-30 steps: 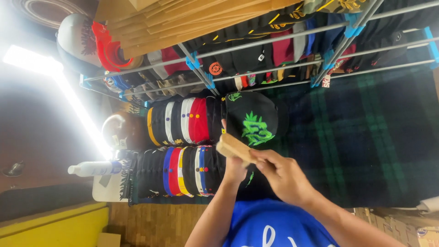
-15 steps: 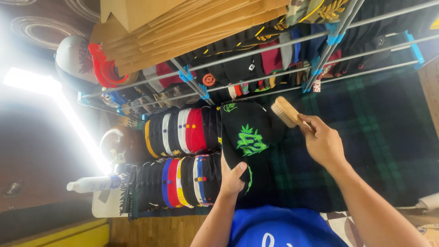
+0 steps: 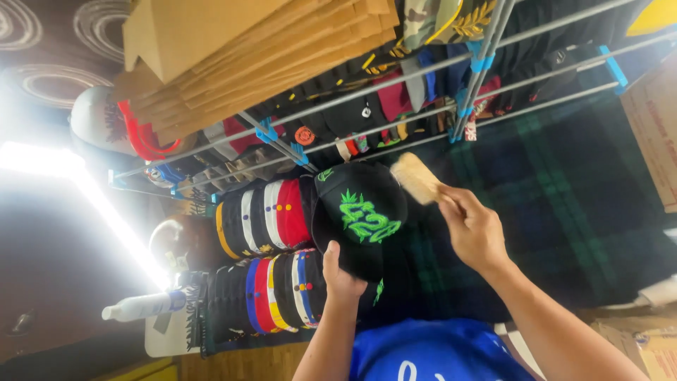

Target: The person uses a wooden brush to clean several black baseball caps one at a time. They hold each cap with the left hand and brush the front, sides, and brim with the right hand, then place the cap back on the table before picking up the next one.

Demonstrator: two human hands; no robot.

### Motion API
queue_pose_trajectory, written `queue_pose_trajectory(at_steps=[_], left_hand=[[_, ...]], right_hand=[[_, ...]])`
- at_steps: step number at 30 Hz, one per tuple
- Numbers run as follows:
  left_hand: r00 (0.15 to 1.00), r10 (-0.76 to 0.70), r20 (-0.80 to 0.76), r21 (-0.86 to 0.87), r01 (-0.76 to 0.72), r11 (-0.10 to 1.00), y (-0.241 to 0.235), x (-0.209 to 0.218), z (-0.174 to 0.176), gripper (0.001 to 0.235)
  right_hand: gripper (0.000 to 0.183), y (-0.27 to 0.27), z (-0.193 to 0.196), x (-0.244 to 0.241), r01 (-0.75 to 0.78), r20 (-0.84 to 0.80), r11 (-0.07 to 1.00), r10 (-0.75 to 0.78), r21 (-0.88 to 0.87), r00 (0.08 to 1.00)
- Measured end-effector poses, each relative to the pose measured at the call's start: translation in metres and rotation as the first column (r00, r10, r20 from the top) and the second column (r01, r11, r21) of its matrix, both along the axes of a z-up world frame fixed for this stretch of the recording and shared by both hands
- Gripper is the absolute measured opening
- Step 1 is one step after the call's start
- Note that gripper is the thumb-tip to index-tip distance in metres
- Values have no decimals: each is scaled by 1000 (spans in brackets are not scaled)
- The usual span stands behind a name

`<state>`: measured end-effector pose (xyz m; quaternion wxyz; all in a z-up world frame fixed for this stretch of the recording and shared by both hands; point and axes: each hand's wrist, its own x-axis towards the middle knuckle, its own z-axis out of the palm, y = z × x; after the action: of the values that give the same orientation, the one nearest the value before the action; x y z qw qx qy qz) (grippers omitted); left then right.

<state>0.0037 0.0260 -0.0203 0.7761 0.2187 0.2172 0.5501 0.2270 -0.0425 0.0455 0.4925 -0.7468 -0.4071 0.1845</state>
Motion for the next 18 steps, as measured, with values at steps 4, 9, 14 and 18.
queue_pose_trajectory(at_steps=[4,9,14,18], left_hand=[[999,3,47,-32,-2,999,-6,14,41,46],[992,123,20,-240,-115,964,6,-8,40,51],[986,164,-38,-298,-167,940,3,13,74,45],[988,145,-47,-274,-153,950,3,-7,14,41]], right_hand=[[8,6,35,-20,-265,375,935,164,236,912],[26,-16,-54,-15,-21,-41,984,14,-179,999],[24,0,-27,9,-33,-121,973,5,-229,993],[20,17,51,-3,-183,5,969,185,166,983]])
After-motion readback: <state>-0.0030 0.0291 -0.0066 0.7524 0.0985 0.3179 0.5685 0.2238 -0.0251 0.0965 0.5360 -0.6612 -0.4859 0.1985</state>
